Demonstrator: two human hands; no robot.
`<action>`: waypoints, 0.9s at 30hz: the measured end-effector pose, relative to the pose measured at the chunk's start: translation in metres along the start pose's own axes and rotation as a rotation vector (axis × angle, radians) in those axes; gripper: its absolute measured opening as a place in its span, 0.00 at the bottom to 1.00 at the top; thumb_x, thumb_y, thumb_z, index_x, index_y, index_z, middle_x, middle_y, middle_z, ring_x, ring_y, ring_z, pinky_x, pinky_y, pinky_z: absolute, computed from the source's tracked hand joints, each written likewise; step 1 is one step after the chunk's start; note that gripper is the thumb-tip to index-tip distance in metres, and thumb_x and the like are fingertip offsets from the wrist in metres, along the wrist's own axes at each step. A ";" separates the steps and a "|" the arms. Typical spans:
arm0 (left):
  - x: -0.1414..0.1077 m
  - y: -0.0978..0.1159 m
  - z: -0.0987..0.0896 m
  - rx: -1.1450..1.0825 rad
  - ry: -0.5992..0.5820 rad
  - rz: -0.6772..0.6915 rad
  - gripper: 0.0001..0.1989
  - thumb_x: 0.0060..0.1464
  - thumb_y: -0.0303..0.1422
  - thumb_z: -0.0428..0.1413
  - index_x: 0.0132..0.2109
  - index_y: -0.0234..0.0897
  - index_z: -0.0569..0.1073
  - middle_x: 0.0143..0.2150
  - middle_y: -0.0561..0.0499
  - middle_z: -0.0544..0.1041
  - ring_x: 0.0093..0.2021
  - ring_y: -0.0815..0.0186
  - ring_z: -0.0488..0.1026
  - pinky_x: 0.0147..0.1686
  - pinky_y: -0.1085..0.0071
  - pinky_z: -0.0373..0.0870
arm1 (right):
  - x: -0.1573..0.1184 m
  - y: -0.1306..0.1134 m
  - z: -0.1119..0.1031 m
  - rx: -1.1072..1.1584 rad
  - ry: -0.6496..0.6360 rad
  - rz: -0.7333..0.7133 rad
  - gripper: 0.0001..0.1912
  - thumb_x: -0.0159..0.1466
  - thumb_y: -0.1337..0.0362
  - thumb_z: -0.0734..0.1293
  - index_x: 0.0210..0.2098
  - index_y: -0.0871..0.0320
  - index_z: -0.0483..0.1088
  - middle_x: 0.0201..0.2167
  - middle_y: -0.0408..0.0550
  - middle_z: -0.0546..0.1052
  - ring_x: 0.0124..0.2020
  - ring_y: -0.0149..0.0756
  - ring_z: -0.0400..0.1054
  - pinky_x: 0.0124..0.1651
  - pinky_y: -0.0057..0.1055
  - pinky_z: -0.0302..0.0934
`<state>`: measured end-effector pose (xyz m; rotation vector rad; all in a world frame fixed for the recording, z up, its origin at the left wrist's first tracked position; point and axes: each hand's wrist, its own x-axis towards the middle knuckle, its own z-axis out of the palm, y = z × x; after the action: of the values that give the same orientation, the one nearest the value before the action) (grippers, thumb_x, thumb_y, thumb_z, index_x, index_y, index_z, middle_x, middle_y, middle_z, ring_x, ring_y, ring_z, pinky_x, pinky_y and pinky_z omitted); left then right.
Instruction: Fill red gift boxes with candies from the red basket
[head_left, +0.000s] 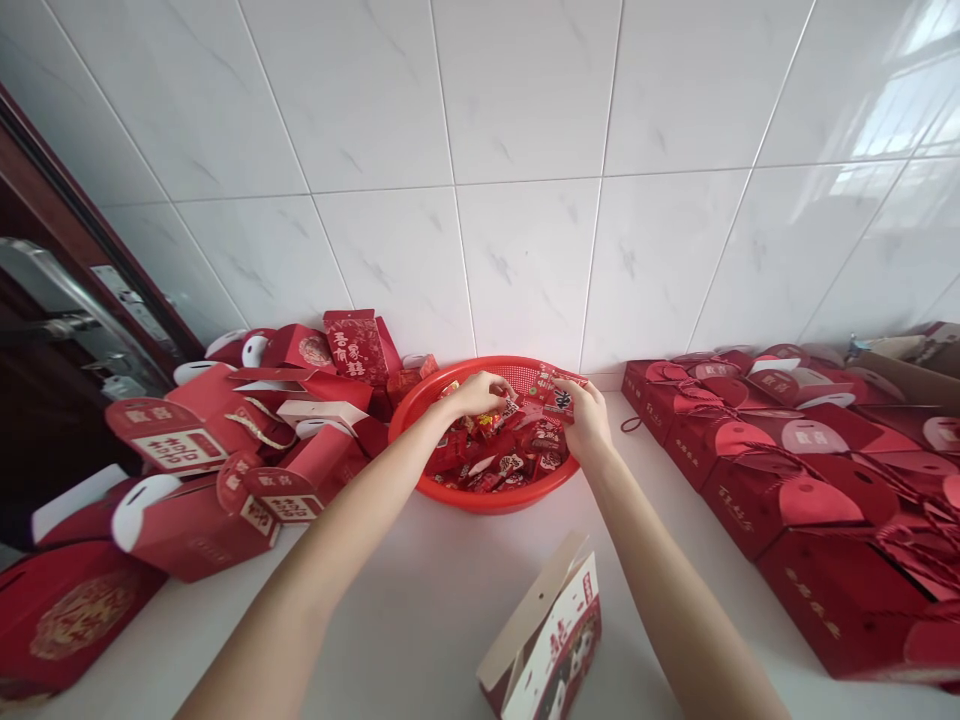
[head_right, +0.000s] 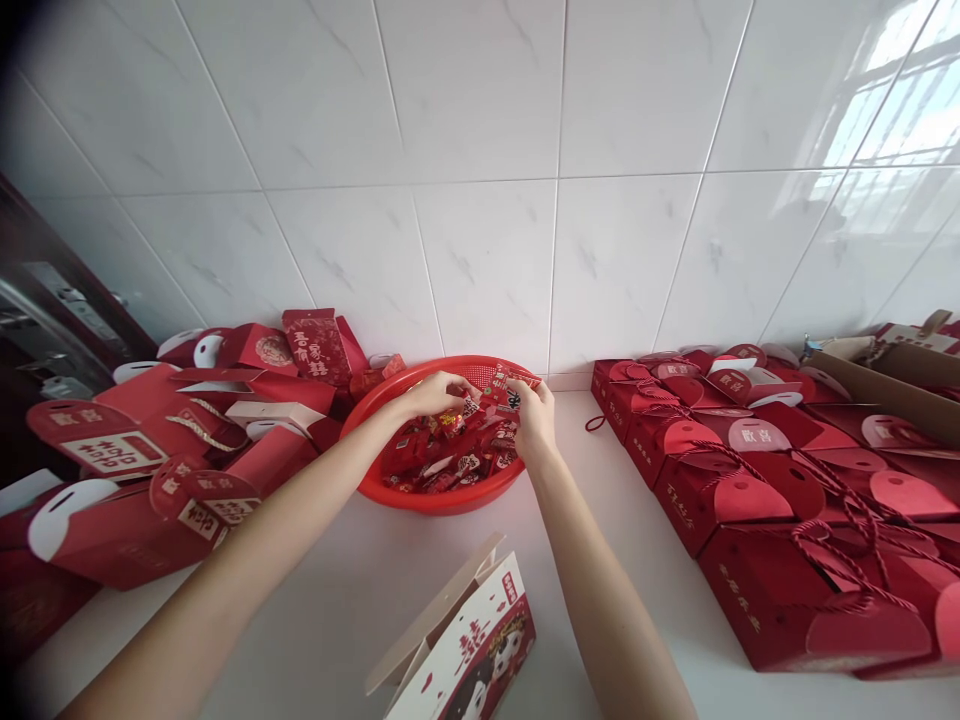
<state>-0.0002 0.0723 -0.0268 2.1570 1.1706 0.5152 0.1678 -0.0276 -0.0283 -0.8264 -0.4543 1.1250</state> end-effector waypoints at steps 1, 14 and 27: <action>0.001 -0.001 0.000 -0.022 0.009 -0.004 0.12 0.42 0.27 0.56 0.37 0.36 0.79 0.34 0.49 0.82 0.35 0.62 0.77 0.36 0.69 0.72 | 0.000 0.000 0.000 0.003 0.004 0.001 0.07 0.46 0.69 0.71 0.24 0.57 0.69 0.21 0.39 0.74 0.23 0.30 0.69 0.22 0.23 0.64; 0.008 -0.009 0.003 -0.173 0.070 0.017 0.14 0.50 0.26 0.55 0.46 0.35 0.75 0.36 0.52 0.79 0.31 0.69 0.73 0.29 0.75 0.68 | 0.008 0.001 -0.002 0.046 0.044 0.030 0.04 0.48 0.71 0.65 0.22 0.57 0.67 0.18 0.35 0.70 0.18 0.26 0.64 0.17 0.20 0.60; -0.005 0.002 -0.009 0.094 -0.110 0.053 0.14 0.51 0.27 0.52 0.39 0.38 0.81 0.43 0.52 0.83 0.45 0.63 0.77 0.44 0.74 0.71 | 0.001 -0.004 0.002 0.054 0.017 0.029 0.04 0.50 0.71 0.68 0.24 0.58 0.68 0.18 0.37 0.73 0.20 0.28 0.69 0.20 0.22 0.65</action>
<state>-0.0070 0.0698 -0.0193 2.2712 1.1009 0.3657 0.1694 -0.0269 -0.0241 -0.7971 -0.3972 1.1515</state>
